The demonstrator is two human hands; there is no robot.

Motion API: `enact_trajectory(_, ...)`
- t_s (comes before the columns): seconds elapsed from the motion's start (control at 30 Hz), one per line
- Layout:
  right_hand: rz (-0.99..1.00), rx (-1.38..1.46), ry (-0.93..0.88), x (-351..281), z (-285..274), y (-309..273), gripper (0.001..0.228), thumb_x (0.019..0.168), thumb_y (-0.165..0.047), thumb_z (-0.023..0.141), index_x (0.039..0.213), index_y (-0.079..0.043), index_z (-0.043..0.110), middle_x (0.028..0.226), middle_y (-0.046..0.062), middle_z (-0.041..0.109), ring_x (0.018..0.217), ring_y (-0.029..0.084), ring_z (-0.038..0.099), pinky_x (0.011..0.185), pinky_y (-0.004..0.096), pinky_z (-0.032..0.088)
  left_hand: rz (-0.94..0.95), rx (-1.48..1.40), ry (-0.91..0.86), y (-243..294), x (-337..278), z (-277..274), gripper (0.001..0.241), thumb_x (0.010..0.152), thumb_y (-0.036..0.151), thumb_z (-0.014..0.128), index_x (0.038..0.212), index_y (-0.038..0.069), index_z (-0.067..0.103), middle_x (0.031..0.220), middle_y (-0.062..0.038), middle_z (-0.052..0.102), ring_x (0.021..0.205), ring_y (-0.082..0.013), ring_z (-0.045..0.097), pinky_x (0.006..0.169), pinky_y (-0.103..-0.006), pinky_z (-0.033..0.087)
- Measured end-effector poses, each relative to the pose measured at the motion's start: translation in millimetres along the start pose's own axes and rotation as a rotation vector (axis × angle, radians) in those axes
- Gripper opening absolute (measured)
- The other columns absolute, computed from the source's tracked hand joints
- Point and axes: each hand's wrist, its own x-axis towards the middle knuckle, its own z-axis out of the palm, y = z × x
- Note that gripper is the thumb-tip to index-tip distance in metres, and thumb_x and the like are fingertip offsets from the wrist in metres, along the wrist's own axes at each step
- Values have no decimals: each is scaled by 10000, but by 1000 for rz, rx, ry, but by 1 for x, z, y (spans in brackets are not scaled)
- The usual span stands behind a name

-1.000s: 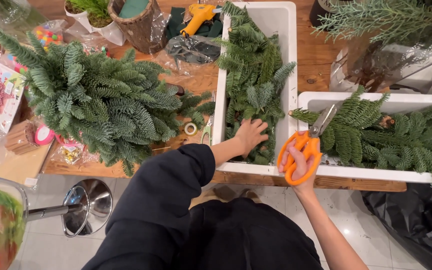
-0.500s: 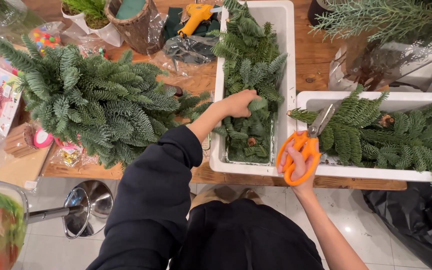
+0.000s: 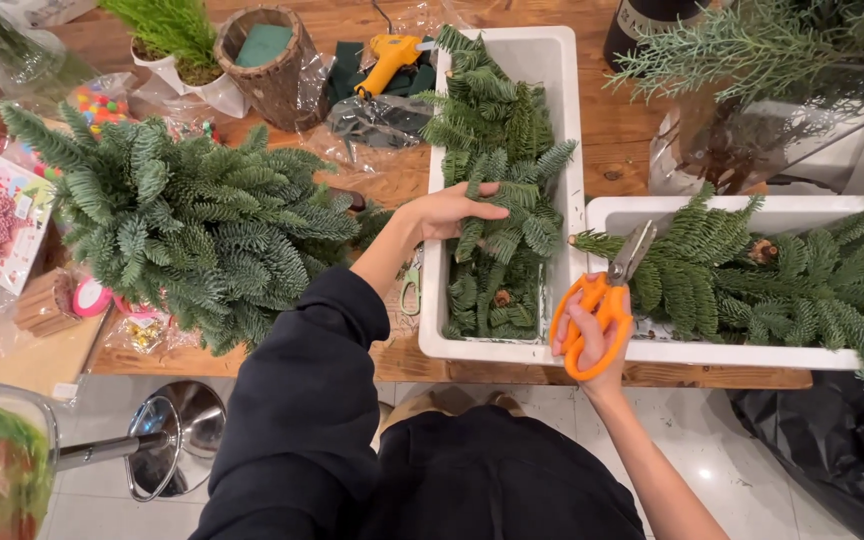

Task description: The person trims artificial pine branches using orange-handled shears and arranges them into a small tree shape on a wooden table. They repeatedly cut branches from a white bin and insert them into the tree structure, adjusting the foliage by hand.

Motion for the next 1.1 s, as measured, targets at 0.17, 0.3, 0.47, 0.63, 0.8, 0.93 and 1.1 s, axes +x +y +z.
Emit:
enact_trajectory(0.17,-8,-4,3,0,0,2,311,923,-96,532,1217,-50,442,530,109,481,314,221,543,347,261,472,27,-48,-121,14,-34,15,559,887,206,791,1290,-43,494,1241,-292,610,1115,-391,664,838,-488,614)
enact_trajectory(0.3,-6,11,6,-2,-2,6,308,918,-86,530,1211,-46,442,517,112,476,307,222,536,338,255,461,115,-9,-264,35,-70,48,226,938,254,699,967,36,748,984,-190,762,947,-277,748,801,-382,635)
enact_trajectory(0.47,-10,23,2,-1,3,-2,305,923,-93,529,1211,-49,441,506,118,476,304,224,531,333,255,456,151,-51,-290,26,-64,38,287,948,188,689,1161,-3,669,1054,-246,731,890,-322,756,759,-440,659)
enact_trajectory(0.63,-18,29,-4,0,10,-14,308,925,-102,528,1217,-52,444,507,117,478,309,214,530,343,247,458,234,-14,-305,28,-78,40,414,879,23,731,1268,-27,596,1046,-286,717,820,-318,762,736,-410,664)
enact_trajectory(0.8,-25,41,-9,0,4,-6,312,922,-94,541,1217,-52,449,528,124,494,305,219,540,344,258,478,346,135,-379,14,-68,30,478,928,174,728,1347,32,549,1161,-180,707,1039,-230,728,809,-229,574)
enact_trajectory(0.93,-37,69,-4,-2,1,-1,319,924,-88,540,1226,-50,445,554,130,495,311,222,545,328,261,473,378,151,-375,23,-83,37,569,931,273,735,1409,59,513,1161,-161,710,1072,-211,705,801,-230,505)
enact_trajectory(1.1,-24,67,-11,-1,6,-8,316,934,-118,536,1230,-55,445,506,126,475,298,235,528,338,254,465,358,365,-70,24,-78,41,600,866,215,834,1373,72,544,965,-139,754,852,-171,764,804,-259,556)
